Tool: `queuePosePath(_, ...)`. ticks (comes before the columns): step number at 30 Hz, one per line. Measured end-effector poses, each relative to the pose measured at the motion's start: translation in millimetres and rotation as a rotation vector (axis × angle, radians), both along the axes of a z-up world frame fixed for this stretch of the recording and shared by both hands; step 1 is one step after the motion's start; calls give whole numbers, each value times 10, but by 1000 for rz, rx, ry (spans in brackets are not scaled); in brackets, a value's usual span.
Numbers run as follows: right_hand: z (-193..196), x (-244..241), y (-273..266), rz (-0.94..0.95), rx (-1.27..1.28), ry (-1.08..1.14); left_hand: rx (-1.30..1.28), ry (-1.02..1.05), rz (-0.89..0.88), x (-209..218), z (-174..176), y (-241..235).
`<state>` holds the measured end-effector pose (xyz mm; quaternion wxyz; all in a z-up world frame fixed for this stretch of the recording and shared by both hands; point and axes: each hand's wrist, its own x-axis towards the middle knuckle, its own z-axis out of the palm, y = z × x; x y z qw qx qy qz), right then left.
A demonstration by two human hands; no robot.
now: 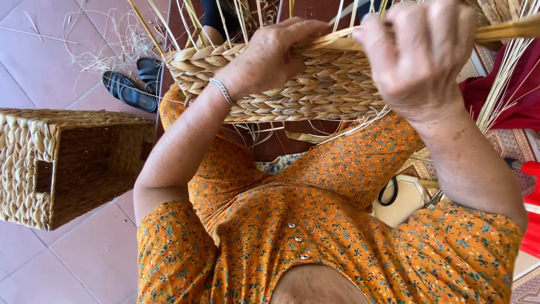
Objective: The person weaves a basket by hand, interlacing dried palm leaves through a vertical frame. They repeatedly pull and tighten the weave, occasionally adjusting the basket's position to continue the pattern.
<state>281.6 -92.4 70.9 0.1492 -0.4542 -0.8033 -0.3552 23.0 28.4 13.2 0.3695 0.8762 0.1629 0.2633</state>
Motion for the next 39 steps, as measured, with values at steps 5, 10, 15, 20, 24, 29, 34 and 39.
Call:
queuePosePath(5, 152, 52, 203, -96, -424, 181, 103, 104, 147, 158, -93, -114)
queuePosePath(10, 67, 394, 659, -282, -1306, 705, 96, 118, 314, 320, -175, -204)
queuePosePath(15, -278, 314, 433, -87, -888, 571, 174, -52, 374, 196, -218, -222)
queuePosePath(20, -680, -75, 436, -13, -576, 565, 439, -50, 283, 61, -235, -257)
queuePosePath(24, -846, -195, 452, -27, -333, 467, 330, -52, 240, 48, -288, -178)
queuePosePath(29, -868, -164, 304, -8, -415, 528, 203, 148, 313, 236, -347, 113)
queuePosePath(34, -790, -23, 49, 21, -474, 705, 340, 164, 270, 245, -229, 233)
queuePosePath(39, -824, 8, -80, 191, -464, 691, 276, 197, 155, 171, -207, 352)
